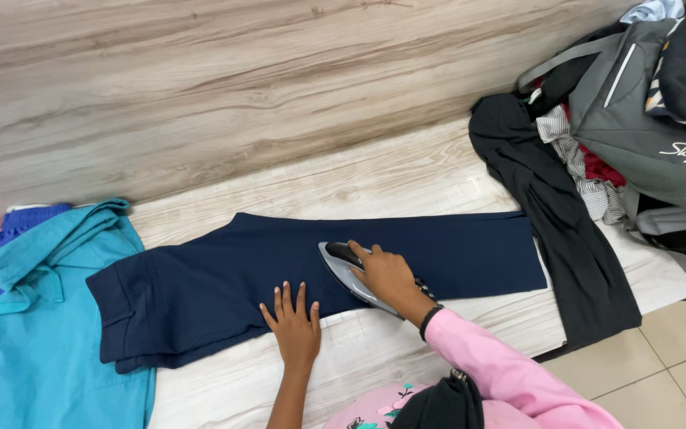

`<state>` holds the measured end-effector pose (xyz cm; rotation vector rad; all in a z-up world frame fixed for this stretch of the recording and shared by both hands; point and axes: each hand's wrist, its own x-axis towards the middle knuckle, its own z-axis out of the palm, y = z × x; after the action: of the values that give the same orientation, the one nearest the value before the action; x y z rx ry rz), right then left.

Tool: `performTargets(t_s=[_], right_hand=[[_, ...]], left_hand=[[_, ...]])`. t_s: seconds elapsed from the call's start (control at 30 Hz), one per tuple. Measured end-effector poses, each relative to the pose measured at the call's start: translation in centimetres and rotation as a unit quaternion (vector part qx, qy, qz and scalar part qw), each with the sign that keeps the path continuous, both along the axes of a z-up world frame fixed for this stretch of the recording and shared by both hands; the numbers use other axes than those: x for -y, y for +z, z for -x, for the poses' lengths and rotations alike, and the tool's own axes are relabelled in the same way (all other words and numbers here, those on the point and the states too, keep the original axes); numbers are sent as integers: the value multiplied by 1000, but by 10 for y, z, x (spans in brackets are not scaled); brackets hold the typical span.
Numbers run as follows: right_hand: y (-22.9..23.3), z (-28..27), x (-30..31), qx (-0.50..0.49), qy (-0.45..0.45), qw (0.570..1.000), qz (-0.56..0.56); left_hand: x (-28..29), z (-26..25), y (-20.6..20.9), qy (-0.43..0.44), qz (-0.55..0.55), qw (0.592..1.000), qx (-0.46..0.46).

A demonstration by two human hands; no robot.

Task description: The person irons a pair of dark blue trousers on a bed. They lay the trousers flat, smooth the fabric, and use an iron to press both legs and the waist area. The person repeatedly adjusts the trousers and irons different sections until the garment is smooth.

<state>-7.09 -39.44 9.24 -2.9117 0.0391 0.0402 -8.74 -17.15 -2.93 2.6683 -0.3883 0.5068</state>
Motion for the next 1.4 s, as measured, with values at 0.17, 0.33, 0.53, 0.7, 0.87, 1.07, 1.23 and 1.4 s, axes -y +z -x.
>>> performTargets(t_s=[0.17,0.33,0.53,0.7,0.87,1.07,1.23,1.4], right_hand=[[-7,-19,15,21,-47,998,25],[-5,2,52,9,-107,994,30],[1,44,133,-15,-199,979,46],[-3,80,193,-22,-264,961,82],[2,96,225,-23,-291,953,86],[33,80,176,-46,-279,959,25],[56,48,72,-63,-187,979,-40],[39,23,-44,-49,-26,998,-35]], left_hand=[[3,1,11,-28,3,1000,2],[4,13,17,-125,-3,992,-9],[53,44,26,-201,-1,978,-61],[79,65,26,-300,-43,937,-174],[47,67,22,-310,-27,941,-131],[-20,65,29,-206,-65,972,-95],[-53,62,26,-171,-75,978,-93],[-94,48,21,-99,-62,991,-66]])
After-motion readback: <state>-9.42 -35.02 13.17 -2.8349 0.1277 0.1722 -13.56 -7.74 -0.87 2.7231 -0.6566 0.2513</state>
